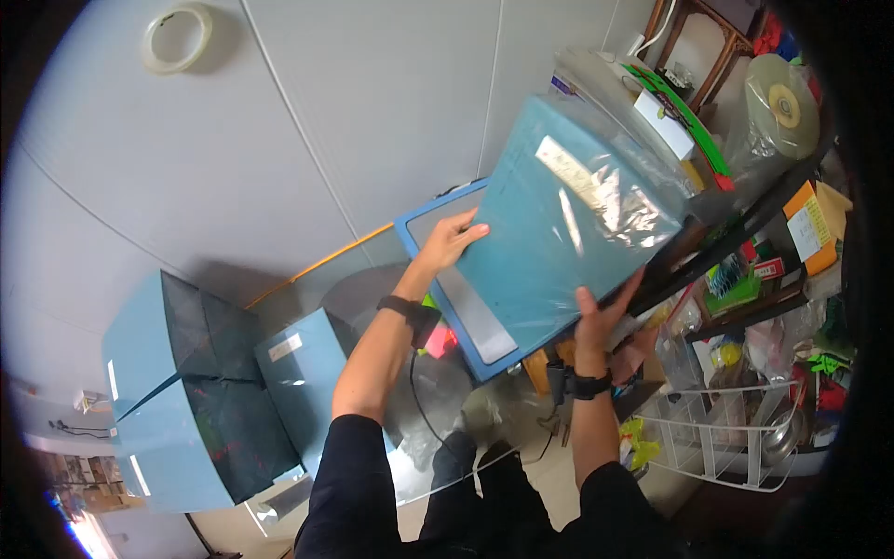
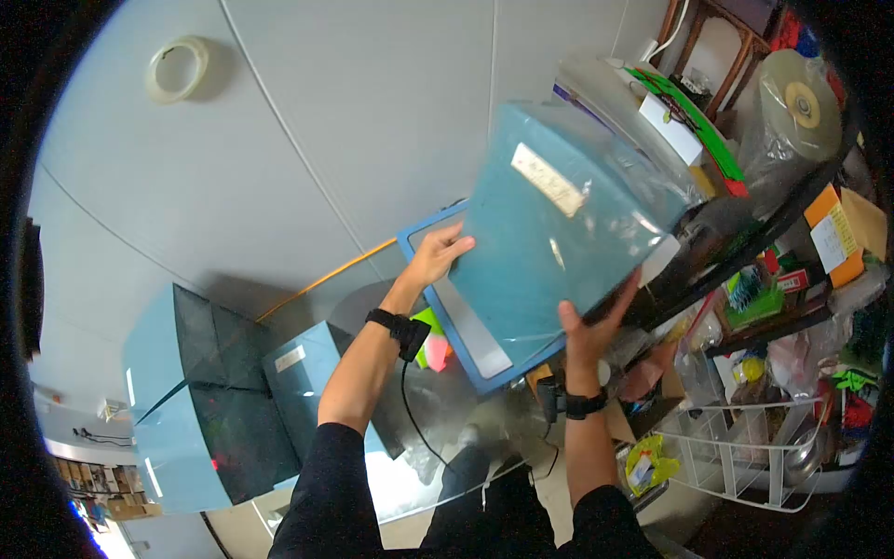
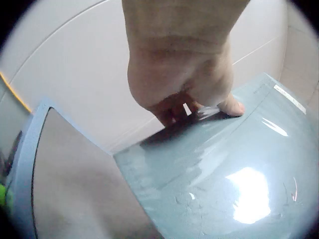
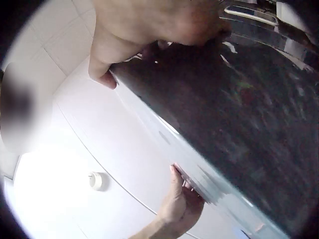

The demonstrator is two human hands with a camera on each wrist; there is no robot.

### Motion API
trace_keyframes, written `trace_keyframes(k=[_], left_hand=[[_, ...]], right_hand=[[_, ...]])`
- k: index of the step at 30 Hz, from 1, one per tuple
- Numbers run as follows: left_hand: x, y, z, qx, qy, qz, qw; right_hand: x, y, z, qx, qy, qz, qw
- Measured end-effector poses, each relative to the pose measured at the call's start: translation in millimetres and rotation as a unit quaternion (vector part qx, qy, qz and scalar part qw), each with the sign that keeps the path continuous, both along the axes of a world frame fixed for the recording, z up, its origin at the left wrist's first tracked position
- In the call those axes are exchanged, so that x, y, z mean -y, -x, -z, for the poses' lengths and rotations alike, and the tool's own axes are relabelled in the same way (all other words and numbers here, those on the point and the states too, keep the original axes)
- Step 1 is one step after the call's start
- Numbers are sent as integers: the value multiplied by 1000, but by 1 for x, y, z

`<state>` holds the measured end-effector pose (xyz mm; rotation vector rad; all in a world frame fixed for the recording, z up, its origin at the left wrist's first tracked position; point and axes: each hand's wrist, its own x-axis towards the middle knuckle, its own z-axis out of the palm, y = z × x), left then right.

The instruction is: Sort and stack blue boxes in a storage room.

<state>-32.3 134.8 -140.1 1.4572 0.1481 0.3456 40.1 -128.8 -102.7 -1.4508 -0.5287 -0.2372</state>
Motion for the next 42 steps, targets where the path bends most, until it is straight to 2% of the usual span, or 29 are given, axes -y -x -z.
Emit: trace_keyframes(k=[3, 7, 8, 11, 14, 16, 18, 21, 22, 24, 25, 27, 29, 33, 36, 42], left_hand=[[-17, -10, 18, -14, -82, -63, 995], [-40, -19, 88, -34, -219, -119, 968], [-37, -17, 81, -36, -249, -128, 959], [-18, -1, 49, -27, -226, -184, 956], [0, 4, 59, -67, -220, -300, 926], [42, 15, 20, -41, -53, -329, 942], [90, 31, -29, 3, 71, -322, 944], [148, 39, -70, 30, 60, -283, 957], [162, 37, -80, 43, 34, -280, 958], [174, 34, -94, 36, -150, -325, 933], [172, 31, -99, 29, -239, -344, 908], [168, 26, -107, 45, -345, -372, 861], [166, 25, -118, 29, -462, -372, 805], [168, 14, -117, 35, -519, -365, 772], [169, 14, -113, 39, -532, -382, 755], [168, 14, -112, 37, -534, -378, 756]], right_hand=[[-25, -9, 22, 39, 42, -12, 998], [-28, -9, 80, 123, 122, 0, 985], [-26, -5, 81, 164, 154, 10, 974], [-32, -1, 85, 147, 166, 0, 975], [-26, 0, 67, 138, 130, -42, 981], [-14, -5, 60, 135, 86, -85, 983], [-1, -17, 44, 126, 95, -105, 982], [10, -29, 26, 141, 121, -129, 974], [6, -31, 13, 163, 135, -129, 969], [10, -30, -14, 227, 161, -99, 955], [8, -32, -27, 280, 167, -82, 942], [5, -38, -48, 379, 175, -49, 908], [1, -43, -70, 405, 195, -69, 891], [-10, -56, -82, 462, 241, -104, 847], [-13, -63, -79, 450, 213, -148, 855], [-12, -62, -78, 455, 179, -145, 860]])
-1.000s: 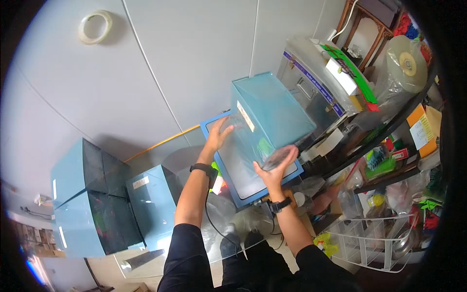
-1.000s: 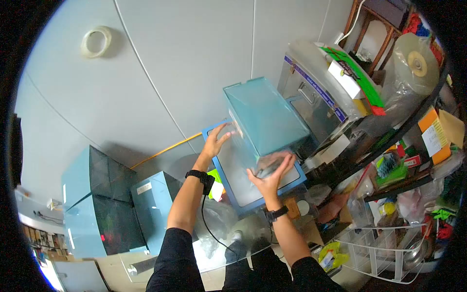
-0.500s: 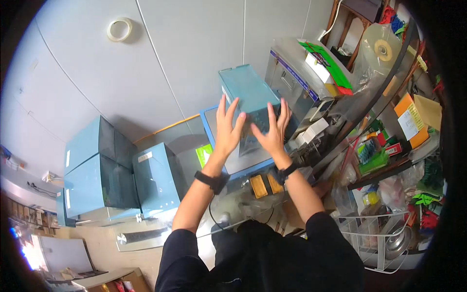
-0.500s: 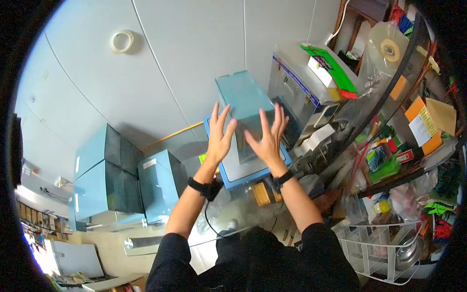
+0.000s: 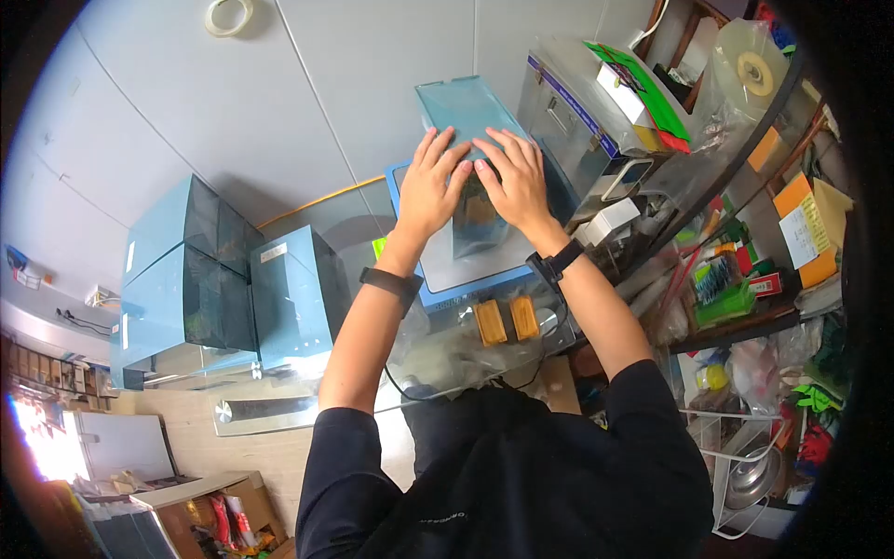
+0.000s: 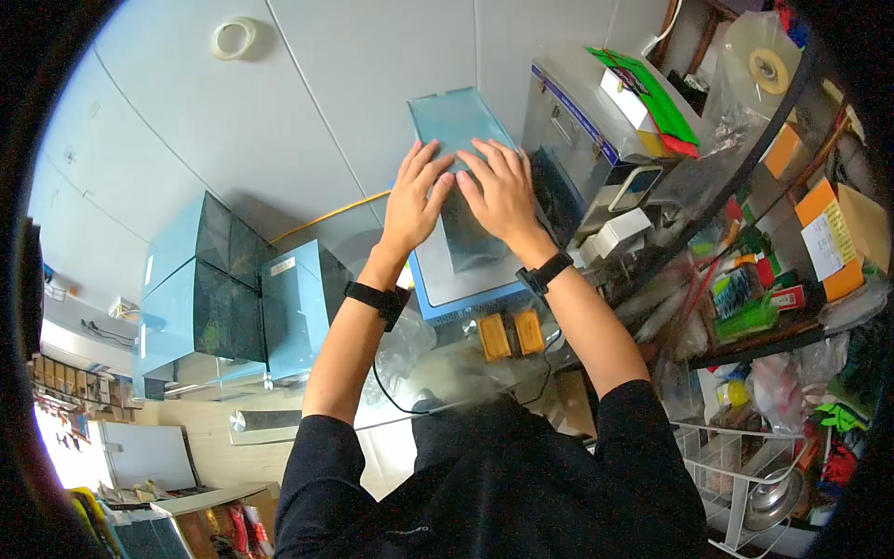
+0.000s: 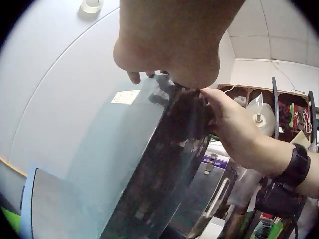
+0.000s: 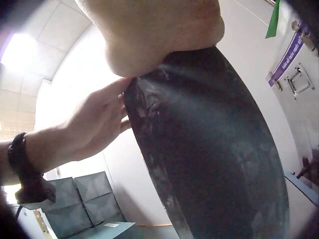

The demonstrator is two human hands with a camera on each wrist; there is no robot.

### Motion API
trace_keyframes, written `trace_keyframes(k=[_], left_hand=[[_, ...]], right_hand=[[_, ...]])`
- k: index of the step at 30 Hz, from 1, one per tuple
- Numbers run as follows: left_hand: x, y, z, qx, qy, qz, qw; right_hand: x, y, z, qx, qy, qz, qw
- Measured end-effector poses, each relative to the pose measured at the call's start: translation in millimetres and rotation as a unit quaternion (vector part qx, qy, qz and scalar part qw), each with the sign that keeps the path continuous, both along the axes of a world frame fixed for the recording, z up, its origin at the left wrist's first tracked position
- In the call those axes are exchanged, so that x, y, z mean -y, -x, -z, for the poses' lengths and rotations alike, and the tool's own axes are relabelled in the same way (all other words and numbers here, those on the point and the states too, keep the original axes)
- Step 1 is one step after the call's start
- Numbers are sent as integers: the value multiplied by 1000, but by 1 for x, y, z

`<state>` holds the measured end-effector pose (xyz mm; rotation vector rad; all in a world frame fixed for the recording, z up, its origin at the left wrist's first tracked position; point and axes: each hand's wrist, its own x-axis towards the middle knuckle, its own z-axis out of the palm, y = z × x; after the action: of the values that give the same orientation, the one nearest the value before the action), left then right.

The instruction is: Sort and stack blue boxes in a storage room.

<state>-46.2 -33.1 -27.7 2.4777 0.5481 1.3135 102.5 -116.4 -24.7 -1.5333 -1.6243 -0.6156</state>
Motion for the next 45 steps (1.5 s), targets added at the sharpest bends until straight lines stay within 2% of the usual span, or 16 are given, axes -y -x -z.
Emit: trace_keyframes(k=[27, 33, 45], left_hand=[[-9, 3, 4, 7, 52, 50, 997], [-10, 2, 5, 15, 8, 19, 1000], [-8, 3, 2, -5, 8, 19, 1000]], right_hand=[[0, 5, -2, 5, 9, 14, 1000], [0, 5, -1, 5, 15, 18, 1000], [1, 6, -3, 5, 11, 12, 1000]])
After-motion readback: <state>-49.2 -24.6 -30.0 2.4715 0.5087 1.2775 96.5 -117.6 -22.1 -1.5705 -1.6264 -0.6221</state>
